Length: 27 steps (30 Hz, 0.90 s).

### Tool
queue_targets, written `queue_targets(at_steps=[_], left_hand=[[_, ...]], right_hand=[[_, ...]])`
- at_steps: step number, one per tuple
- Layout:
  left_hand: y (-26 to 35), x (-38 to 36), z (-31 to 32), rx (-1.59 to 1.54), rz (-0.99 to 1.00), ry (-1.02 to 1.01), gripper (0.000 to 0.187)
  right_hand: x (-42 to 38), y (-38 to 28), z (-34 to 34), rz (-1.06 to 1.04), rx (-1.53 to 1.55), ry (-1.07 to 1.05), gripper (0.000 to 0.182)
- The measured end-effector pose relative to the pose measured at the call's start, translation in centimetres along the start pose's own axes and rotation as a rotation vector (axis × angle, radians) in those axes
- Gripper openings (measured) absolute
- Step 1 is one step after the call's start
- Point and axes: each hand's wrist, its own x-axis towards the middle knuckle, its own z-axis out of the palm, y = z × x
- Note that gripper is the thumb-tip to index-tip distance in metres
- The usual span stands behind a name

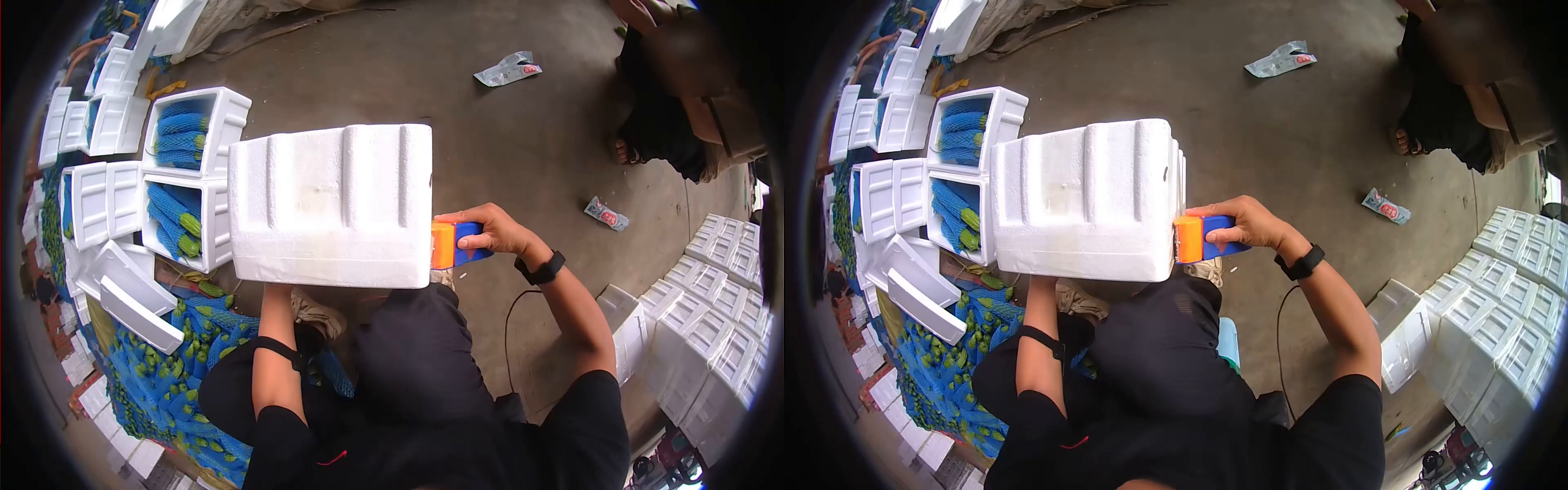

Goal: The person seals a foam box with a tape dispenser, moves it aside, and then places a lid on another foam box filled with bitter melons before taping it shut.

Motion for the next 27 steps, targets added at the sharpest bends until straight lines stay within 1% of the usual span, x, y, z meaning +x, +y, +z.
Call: queue_targets(at_steps=[2, 5, 8, 9, 10, 12, 13, 14, 15, 17, 19, 20, 22, 23, 25, 26, 27], left_hand=[[-0.2, 1.3, -0.6, -0.019, -0.004, 0.001, 0.071], [-1.1, 3.0, -0.3, -0.066, 0.002, -0.040, 0.067], [-4.6, 4.6, 0.1, -0.167, 0.009, -0.129, 0.064], [-6.2, 5.1, 0.2, -0.208, 0.016, -0.177, 0.062], [-8.1, 5.7, 0.1, -0.245, 0.024, -0.222, 0.061], [-11.7, 6.7, -0.5, -0.305, 0.007, -0.230, 0.059], [-13.0, 7.0, -1.0, -0.307, -0.014, -0.163, 0.058], [-12.3, 6.2, -1.5, -0.286, -0.056, 0.160, 0.056], [-11.6, 5.3, -1.8, -0.259, -0.103, 0.481, 0.055], [-9.0, 4.7, -7.5, -0.009, 0.181, 0.506, 0.056], [-3.3, 2.0, -5.1, -0.192, 0.590, 0.478, 0.059], [-1.1, 0.5, -4.5, 0.302, 0.726, 0.504, 0.055], [1.3, -1.2, -4.1, 1.102, 1.114, 0.381, 0.047], [1.8, -1.0, -2.8, 1.363, 1.122, 0.288, 0.046], [2.3, -1.6, -0.6, 1.904, 1.065, 0.065, 0.044], [2.3, -1.7, -0.4, 1.803, 1.064, 0.016, 0.043], [2.4, -1.4, -0.2, 1.836, 1.082, 0.021, 0.044]], right_hand=[[0.4, -3.3, 0.2, -0.032, -0.059, -0.021, 0.045], [2.3, -11.6, 0.3, 0.077, 0.068, -0.058, 0.045], [5.9, -20.5, 0.8, 0.101, -0.190, -0.054, 0.048], [7.5, -22.3, 1.3, 0.117, -0.302, -0.072, 0.050], [9.2, -23.3, 1.8, 0.069, -0.475, -0.096, 0.051], [12.6, -24.4, 3.7, 0.206, -0.587, -0.252, 0.057], [14.0, -24.1, 5.0, 0.260, -0.669, -0.295, 0.056], [15.1, -23.2, 6.2, 0.310, -0.751, -0.337, 0.056], [16.1, -21.9, 7.0, 0.264, -0.735, -0.332, 0.055], [17.9, -19.5, 9.7, 0.204, -0.757, -0.333, 0.051], [18.7, -17.4, 12.1, 0.223, -0.878, -0.381, 0.050], [18.7, -16.0, 12.7, 0.234, -0.853, -0.325, 0.048], [17.8, -16.3, 12.5, 0.225, -0.834, -0.292, 0.047], [17.6, -16.5, 11.8, 0.217, -0.838, -0.265, 0.047], [16.7, -16.3, 11.9, 0.191, -0.840, -0.269, 0.048], [16.0, -16.4, 11.7, 0.169, -0.828, -0.270, 0.049], [15.4, -16.4, 11.2, 0.147, -0.820, -0.264, 0.050]])
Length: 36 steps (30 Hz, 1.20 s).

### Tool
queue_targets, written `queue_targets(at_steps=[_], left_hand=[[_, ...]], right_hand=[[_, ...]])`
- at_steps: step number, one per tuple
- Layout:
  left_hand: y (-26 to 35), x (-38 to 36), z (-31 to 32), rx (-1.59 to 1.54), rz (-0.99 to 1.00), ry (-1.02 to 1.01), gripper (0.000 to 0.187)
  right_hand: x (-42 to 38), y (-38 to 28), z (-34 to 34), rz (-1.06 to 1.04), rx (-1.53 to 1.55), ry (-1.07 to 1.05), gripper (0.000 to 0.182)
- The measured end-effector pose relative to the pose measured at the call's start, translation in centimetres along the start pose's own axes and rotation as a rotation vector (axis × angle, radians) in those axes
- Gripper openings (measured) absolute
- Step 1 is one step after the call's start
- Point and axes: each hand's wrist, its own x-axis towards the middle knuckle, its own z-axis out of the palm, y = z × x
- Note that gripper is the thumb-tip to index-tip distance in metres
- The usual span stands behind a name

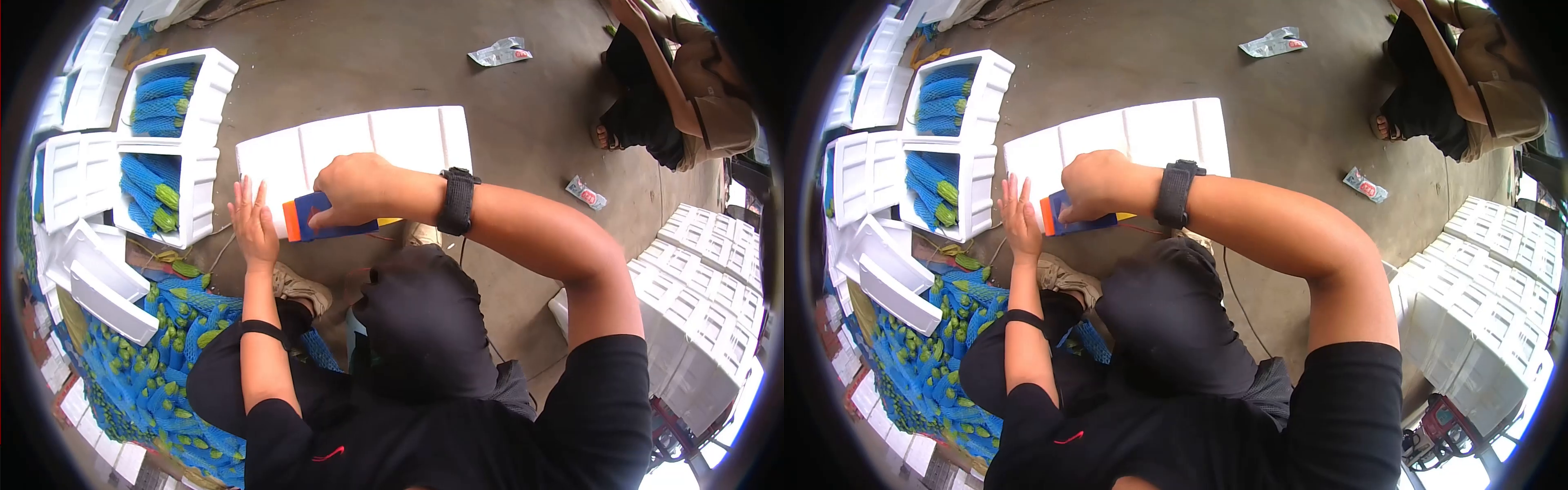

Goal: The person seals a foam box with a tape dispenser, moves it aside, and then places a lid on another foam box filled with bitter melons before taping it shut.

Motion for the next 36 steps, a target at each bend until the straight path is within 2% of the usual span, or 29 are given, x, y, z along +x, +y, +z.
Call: queue_targets(at_steps=[4, 6, 9, 11, 13, 15, 16, 18, 20, 22, 24, 25, 28, 31, 34, 36], left_hand=[[0.1, -0.2, 0.1, 0.086, 0.034, -0.034, 0.045], [-0.1, -0.4, 0.2, 0.134, 0.045, -0.052, 0.046], [0.0, -0.6, 0.2, 0.190, 0.026, -0.088, 0.047], [0.6, -0.1, 0.6, 0.194, 0.032, -0.114, 0.048], [1.0, -0.3, 0.4, 0.298, -0.050, -0.167, 0.049], [0.9, -0.8, 0.5, 0.439, -0.097, -0.171, 0.054], [3.1, 0.2, 0.9, 0.308, -0.046, -0.129, 0.055], [12.2, 2.9, 2.5, 0.036, 0.050, -0.055, 0.057], [19.3, 5.2, 5.0, -0.042, 0.234, -0.255, 0.059], [24.0, 6.4, 8.0, -0.092, 0.352, -0.372, 0.059], [25.9, 6.6, 10.5, -0.093, 0.398, -0.441, 0.059], [26.3, 6.6, 11.1, 0.138, 0.464, -0.499, 0.059], [26.6, 6.7, 11.3, 0.184, 0.480, -0.472, 0.060], [26.4, 6.9, 11.5, 0.185, 0.482, -0.481, 0.062], [26.5, 6.8, 11.5, 0.165, 0.477, -0.483, 0.062], [26.3, 6.6, 11.5, 0.159, 0.477, -0.472, 0.062]], right_hand=[[-7.2, 5.3, 0.2, -0.031, 0.026, 0.128, 0.045], [-12.2, 9.3, -0.1, 0.039, 0.092, 0.169, 0.040], [-19.0, 15.3, 0.0, 0.175, 0.030, 0.184, 0.042], [-20.3, 18.0, 0.2, 0.237, 0.034, 0.198, 0.046], [-20.8, 20.2, 1.2, 0.248, 0.072, 0.200, 0.046], [-20.6, 21.4, 1.9, 0.204, 0.111, 0.211, 0.045], [-20.3, 21.8, 2.1, 0.182, 0.129, 0.221, 0.045], [-20.5, 22.3, 2.1, 0.180, 0.147, 0.230, 0.045], [-21.1, 22.3, 2.4, 0.164, 0.191, 0.231, 0.045], [-21.7, 22.8, 2.1, 0.132, 0.231, 0.250, 0.045], [-21.7, 23.3, 2.2, 0.145, 0.257, 0.225, 0.044], [-21.9, 23.7, 2.4, 0.153, 0.274, 0.211, 0.044], [-22.1, 26.8, 4.3, 0.042, 0.363, 0.268, 0.046], [-25.4, 30.5, 5.9, 0.065, 0.338, 0.338, 0.047], [-31.3, 35.3, 7.6, 0.242, 0.228, 0.308, 0.049], [-31.2, 38.2, 10.5, 0.325, 0.146, 0.300, 0.046]])
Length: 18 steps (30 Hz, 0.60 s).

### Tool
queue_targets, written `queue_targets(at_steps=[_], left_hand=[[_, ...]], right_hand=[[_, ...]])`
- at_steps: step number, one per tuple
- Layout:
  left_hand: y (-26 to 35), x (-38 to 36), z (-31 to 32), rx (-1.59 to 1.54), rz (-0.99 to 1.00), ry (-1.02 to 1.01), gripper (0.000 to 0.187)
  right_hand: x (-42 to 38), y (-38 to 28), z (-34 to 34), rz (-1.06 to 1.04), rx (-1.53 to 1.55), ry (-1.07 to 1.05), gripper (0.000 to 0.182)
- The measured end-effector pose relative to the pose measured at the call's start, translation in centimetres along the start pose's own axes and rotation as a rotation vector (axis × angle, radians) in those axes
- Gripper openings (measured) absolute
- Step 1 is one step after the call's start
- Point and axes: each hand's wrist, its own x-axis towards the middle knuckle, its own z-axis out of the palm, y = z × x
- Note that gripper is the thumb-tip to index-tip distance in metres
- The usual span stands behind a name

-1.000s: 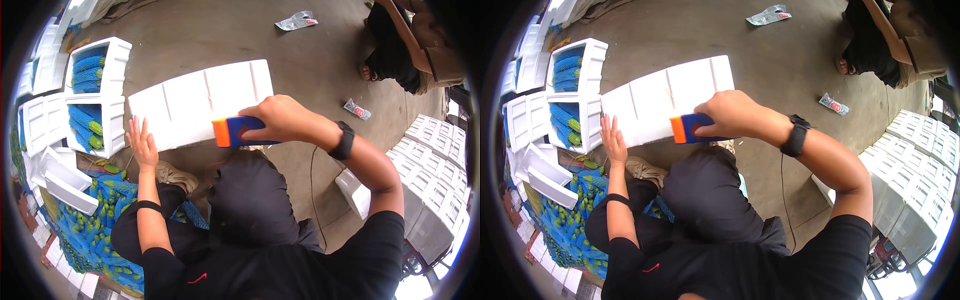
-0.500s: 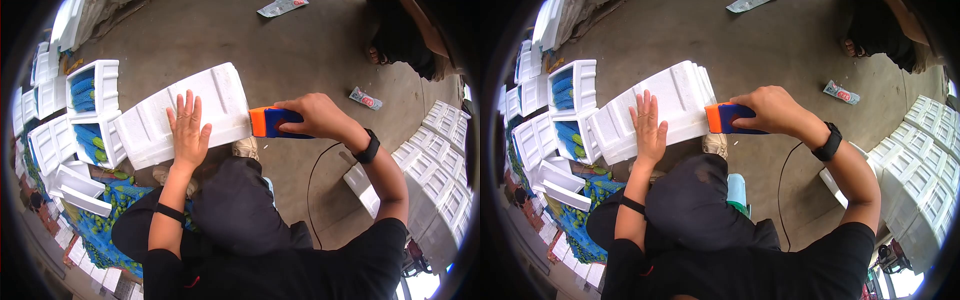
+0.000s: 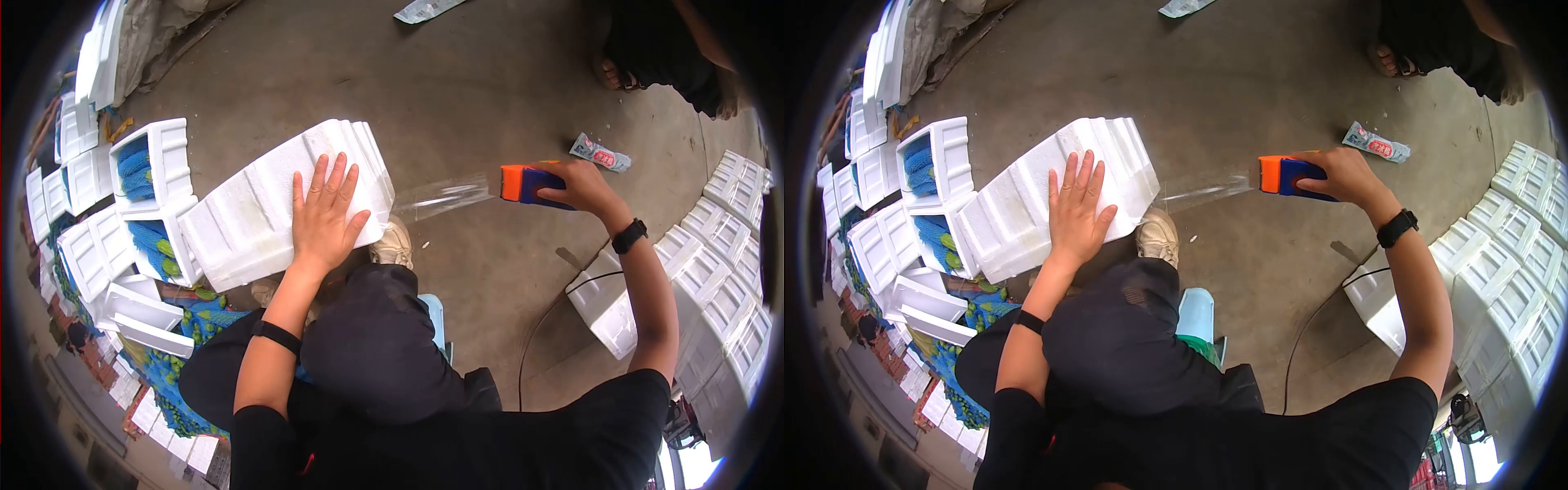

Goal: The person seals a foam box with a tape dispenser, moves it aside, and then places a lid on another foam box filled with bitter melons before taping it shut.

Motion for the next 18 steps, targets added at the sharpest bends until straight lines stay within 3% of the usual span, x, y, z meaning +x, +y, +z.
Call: queue_targets(at_steps=[3, 6, 11, 13, 16, 18], left_hand=[[1.0, -0.3, -0.4, 0.012, 0.034, -0.052, 0.063], [3.5, 0.3, 0.0, 0.063, 0.281, -0.096, 0.059], [3.3, 0.5, 0.4, -0.003, 0.219, -0.074, 0.042], [3.3, 0.7, -0.1, -0.032, 0.207, -0.141, 0.045], [2.8, 0.8, -0.9, -0.172, 0.267, -0.043, 0.051], [1.5, 2.2, -2.6, -0.229, 0.117, 0.174, 0.056]], right_hand=[[3.4, 1.2, 6.5, 0.087, -0.096, 0.029, 0.045], [9.2, -3.1, 11.9, 0.171, -0.092, 0.065, 0.042], [13.3, -9.4, 15.8, 0.275, -0.052, -0.057, 0.038], [14.0, -11.4, 16.7, 0.309, -0.035, 0.007, 0.034], [14.0, -12.7, 16.8, 0.267, -0.059, 0.085, 0.022], [14.5, -13.9, 17.2, 0.152, -0.128, 0.196, 0.018]])
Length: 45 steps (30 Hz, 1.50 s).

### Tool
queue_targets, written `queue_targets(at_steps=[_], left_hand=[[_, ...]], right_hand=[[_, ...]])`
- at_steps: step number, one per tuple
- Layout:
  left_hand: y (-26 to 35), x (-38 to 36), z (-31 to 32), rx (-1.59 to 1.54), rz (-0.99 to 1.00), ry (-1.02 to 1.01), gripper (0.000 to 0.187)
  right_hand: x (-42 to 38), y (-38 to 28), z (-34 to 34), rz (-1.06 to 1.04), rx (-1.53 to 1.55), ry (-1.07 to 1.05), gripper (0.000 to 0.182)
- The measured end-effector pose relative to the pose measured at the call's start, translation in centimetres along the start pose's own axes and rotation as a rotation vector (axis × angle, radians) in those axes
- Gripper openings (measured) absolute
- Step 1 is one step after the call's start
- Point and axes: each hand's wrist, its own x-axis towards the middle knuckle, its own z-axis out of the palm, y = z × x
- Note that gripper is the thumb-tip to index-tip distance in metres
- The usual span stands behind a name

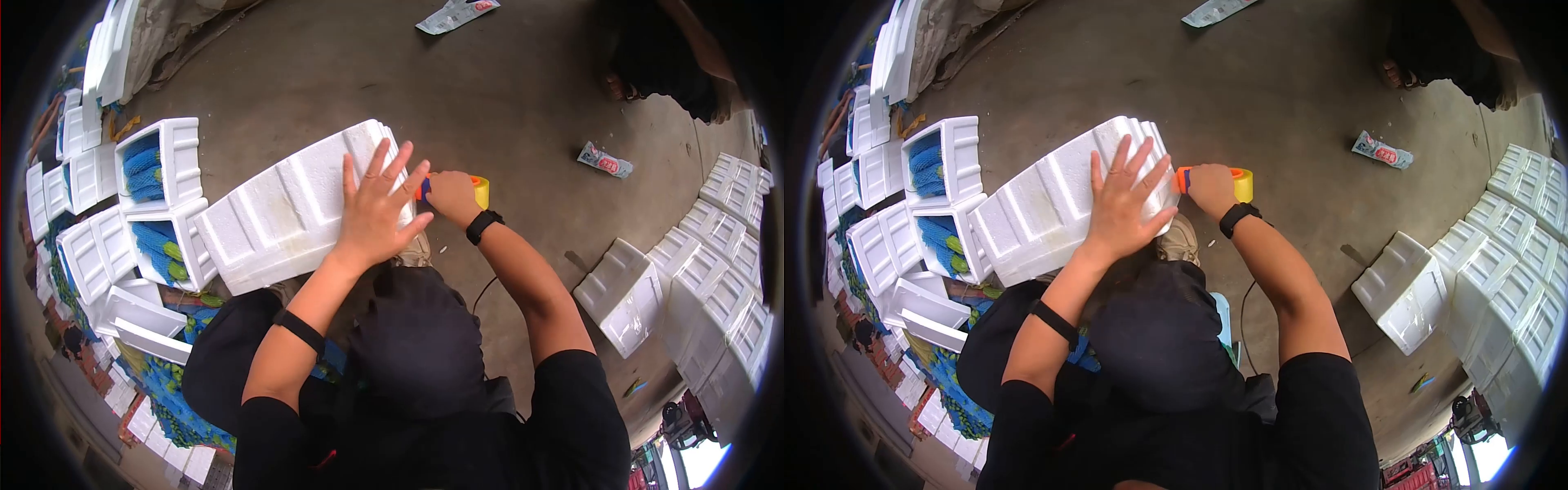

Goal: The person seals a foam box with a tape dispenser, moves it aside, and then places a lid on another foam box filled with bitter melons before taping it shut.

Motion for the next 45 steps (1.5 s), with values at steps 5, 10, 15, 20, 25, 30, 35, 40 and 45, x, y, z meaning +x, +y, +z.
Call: queue_targets(at_steps=[5, 10, 15, 20, 25, 30, 35, 40, 45], left_hand=[[-5.3, 7.5, -2.2, 0.022, -0.682, -0.417, 0.047], [-2.6, 4.1, -1.1, 0.100, -0.508, -0.106, 0.041], [0.2, -1.1, -0.2, 0.206, -0.205, 0.171, 0.043], [-0.5, 0.5, -0.4, 0.102, -0.295, -0.108, 0.043], [-5.5, 1.2, 1.1, 0.003, -0.057, 0.253, 0.041], [-2.7, -2.5, -4.3, -1.482, -0.664, 0.008, 0.040], [-1.4, -5.1, -7.8, -1.781, -0.758, 0.214, 0.040], [-5.9, -9.0, -11.2, -2.070, -0.840, 0.321, 0.040], [-11.3, -12.6, -10.8, -1.635, -0.772, 0.599, 0.032]], right_hand=[[1.1, -2.7, -0.5, 0.007, -0.036, -0.025, 0.021], [0.6, -3.8, 2.4, 0.138, -0.125, 0.042, 0.019], [-0.6, -0.4, 0.8, 0.376, 0.056, -0.107, 0.027], [-3.4, 2.0, -1.7, 0.687, 0.422, -0.013, 0.045], [-9.8, -1.2, -9.1, 0.379, 0.739, 0.342, 0.047], [-10.5, -6.1, -17.2, -0.127, 0.779, 0.336, 0.045], [-7.8, -12.3, -20.8, -0.331, 0.733, 0.255, 0.046], [-4.4, -17.9, -21.5, -0.270, 0.845, 0.058, 0.046], [-0.7, -23.7, -20.7, -0.299, 0.582, -0.048, 0.049]])
